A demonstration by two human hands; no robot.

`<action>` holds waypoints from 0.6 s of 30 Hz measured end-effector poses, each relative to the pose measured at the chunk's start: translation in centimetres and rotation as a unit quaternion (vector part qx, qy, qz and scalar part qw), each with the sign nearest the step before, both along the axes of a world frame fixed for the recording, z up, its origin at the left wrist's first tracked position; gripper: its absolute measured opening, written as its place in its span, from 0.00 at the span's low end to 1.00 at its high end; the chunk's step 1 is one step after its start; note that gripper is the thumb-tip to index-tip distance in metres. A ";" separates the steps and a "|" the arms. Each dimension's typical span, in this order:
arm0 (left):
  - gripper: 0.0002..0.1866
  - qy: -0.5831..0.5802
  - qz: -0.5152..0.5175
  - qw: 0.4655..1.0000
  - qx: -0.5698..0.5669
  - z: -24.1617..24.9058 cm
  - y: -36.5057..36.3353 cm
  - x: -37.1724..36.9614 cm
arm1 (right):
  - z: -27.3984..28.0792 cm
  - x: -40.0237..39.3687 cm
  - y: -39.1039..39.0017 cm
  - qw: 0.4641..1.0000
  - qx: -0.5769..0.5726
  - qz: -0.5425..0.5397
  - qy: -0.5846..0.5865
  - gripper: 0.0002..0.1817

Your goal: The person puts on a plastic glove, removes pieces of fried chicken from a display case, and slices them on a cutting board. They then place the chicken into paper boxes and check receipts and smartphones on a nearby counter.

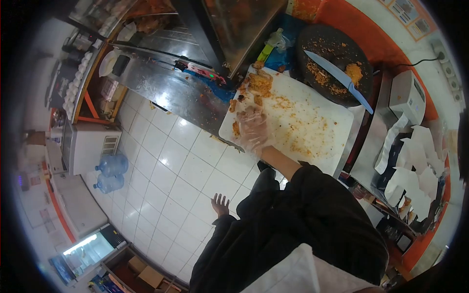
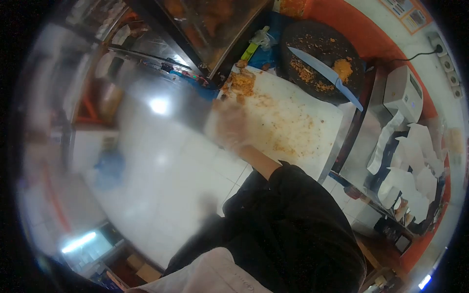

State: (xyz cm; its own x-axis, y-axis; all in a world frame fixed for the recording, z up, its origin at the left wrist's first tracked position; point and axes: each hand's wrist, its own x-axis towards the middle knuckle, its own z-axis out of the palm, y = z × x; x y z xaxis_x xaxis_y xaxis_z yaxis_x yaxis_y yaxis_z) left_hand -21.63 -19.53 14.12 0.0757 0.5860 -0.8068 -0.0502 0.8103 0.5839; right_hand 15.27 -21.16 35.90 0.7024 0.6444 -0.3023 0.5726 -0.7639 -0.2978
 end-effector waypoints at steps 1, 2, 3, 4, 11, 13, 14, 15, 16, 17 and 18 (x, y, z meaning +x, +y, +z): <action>0.31 -0.006 -0.035 0.999 -0.008 -1.7 0.1 -1.1 | -1.9 0.1 0.4 1.000 -0.017 0.012 0.018 0.47; 0.31 -0.006 -0.041 0.999 -0.008 -1.8 -0.1 -1.4 | -4.2 0.0 0.9 0.999 -0.034 0.023 0.034 0.44; 0.31 0.000 -0.036 0.999 -0.014 -2.1 -0.5 -1.4 | -8.1 -0.6 1.2 0.999 -0.033 0.016 0.034 0.44; 0.31 0.005 -0.034 0.999 -0.019 -2.1 -0.7 -1.4 | -13.0 -1.5 1.5 0.984 -0.073 -0.011 -0.162 0.41; 0.29 -0.058 -0.019 0.997 -0.048 -7.7 -0.2 -5.0 | -15.8 -1.9 2.9 0.798 -0.196 -0.204 -0.533 0.19; 0.29 -0.047 -0.042 0.996 -0.056 -8.2 0.9 -4.7 | -17.2 -1.6 2.7 0.617 -0.318 -0.195 -0.693 0.16; 0.29 -0.031 -0.070 0.996 -0.056 -7.8 1.2 -3.6 | -17.0 -1.6 2.7 0.797 -0.187 -0.132 -0.559 0.16; 0.28 -0.017 -0.093 0.994 -0.053 -7.5 1.4 -2.5 | -16.9 -1.3 2.5 0.915 -0.035 -0.085 -0.393 0.15; 0.28 -0.009 -0.117 0.992 -0.051 -7.0 1.7 -1.5 | -16.8 -0.6 2.2 0.946 0.044 -0.068 -0.314 0.15; 0.28 -0.002 -0.140 0.989 -0.044 -6.6 1.8 -0.3 | -17.4 0.5 1.8 0.952 0.110 -0.057 -0.279 0.14; 0.28 0.001 -0.162 0.986 -0.041 -6.4 1.9 0.8 | -17.6 1.6 1.0 0.946 0.183 -0.041 -0.265 0.14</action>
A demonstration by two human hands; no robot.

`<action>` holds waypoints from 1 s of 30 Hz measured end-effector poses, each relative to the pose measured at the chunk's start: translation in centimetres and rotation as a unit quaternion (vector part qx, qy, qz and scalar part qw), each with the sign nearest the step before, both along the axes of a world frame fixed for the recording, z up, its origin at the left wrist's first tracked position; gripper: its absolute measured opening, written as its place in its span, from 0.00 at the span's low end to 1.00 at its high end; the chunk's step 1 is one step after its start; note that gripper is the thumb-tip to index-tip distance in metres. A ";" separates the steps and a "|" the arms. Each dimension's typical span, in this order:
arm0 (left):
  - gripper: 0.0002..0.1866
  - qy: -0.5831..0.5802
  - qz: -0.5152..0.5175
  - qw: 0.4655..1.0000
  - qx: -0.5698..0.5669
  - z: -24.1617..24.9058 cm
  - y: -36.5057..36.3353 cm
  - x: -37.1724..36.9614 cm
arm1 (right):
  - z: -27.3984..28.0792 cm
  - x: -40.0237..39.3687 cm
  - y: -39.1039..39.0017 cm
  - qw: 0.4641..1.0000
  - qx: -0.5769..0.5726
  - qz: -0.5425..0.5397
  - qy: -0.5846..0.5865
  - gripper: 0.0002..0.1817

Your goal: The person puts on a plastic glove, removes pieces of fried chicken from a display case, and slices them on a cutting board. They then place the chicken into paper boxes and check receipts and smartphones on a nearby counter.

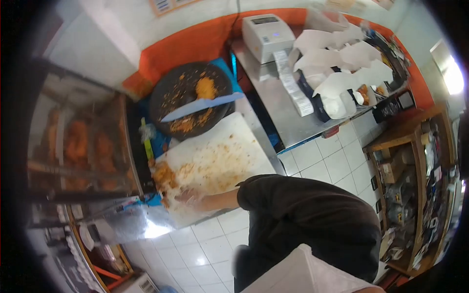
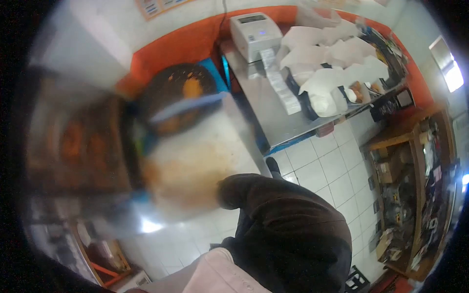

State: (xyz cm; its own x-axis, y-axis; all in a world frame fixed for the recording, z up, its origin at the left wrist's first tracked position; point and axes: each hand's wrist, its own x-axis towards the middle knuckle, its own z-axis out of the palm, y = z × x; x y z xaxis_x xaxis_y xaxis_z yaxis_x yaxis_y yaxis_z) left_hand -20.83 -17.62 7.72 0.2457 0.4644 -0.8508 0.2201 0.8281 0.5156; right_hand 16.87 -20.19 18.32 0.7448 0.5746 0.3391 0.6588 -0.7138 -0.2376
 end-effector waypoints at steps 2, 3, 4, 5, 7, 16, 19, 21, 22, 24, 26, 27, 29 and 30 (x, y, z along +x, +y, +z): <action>0.28 0.003 -0.042 0.999 0.011 0.2 0.0 2.1 | -0.6 2.0 -1.5 0.982 0.133 0.076 0.114 0.14; 0.28 0.004 -0.062 0.998 0.015 0.6 -0.2 3.3 | 2.9 3.1 -4.2 0.934 0.203 0.103 0.274 0.15; 0.28 0.003 -0.078 0.997 0.019 0.6 -0.6 4.4 | 7.2 3.9 -7.4 0.872 0.238 0.116 0.411 0.16; 0.28 0.002 -0.094 0.995 0.023 0.8 -1.0 5.3 | 10.3 4.6 -10.3 0.826 0.249 0.125 0.489 0.18; 0.28 0.003 -0.121 0.992 0.030 1.0 -2.4 7.3 | 16.0 4.9 -17.3 0.770 0.244 0.129 0.576 0.21; 0.28 0.024 -0.192 0.979 0.059 1.2 -11.4 15.0 | 21.5 -1.3 -52.1 0.699 0.471 -0.029 0.538 0.30; 0.28 0.045 -0.203 0.975 0.074 1.2 -15.0 16.6 | 24.6 -3.0 -59.6 0.575 0.577 -0.071 0.576 0.26; 0.28 0.063 -0.209 0.973 0.081 1.3 -16.7 17.1 | 23.9 -3.1 -63.2 0.542 0.606 -0.088 0.576 0.25; 0.28 0.073 -0.209 0.971 0.086 1.3 -17.4 17.2 | 23.3 -3.2 -64.4 0.516 0.641 -0.099 0.559 0.25; 0.27 0.091 -0.215 0.968 0.093 1.5 -18.8 17.3 | 22.7 -2.1 -66.3 0.487 0.671 -0.109 0.548 0.26; 0.27 0.109 -0.222 0.964 0.097 1.7 -19.6 16.8 | 22.7 -0.9 -68.0 0.439 0.709 -0.037 0.551 0.25; 0.27 0.120 -0.227 0.961 0.098 1.8 -19.6 16.3 | 22.4 -0.2 -69.1 0.448 0.686 -0.045 0.571 0.24; 0.27 0.143 -0.236 0.956 0.105 2.6 -19.4 15.4 | 23.1 1.1 -70.6 0.460 0.687 -0.037 0.562 0.25; 0.27 0.152 -0.240 0.953 0.109 3.2 -19.1 14.8 | 24.1 2.0 -71.4 0.479 0.686 -0.025 0.547 0.25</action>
State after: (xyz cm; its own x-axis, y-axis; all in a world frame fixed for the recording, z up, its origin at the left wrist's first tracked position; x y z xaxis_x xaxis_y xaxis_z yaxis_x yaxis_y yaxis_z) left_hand -6.02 -36.71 10.89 0.2326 0.5338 -0.8130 0.7131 0.4748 0.5158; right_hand 18.92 -91.56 42.37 0.9092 0.3427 -0.2365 -0.4055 0.6003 -0.6894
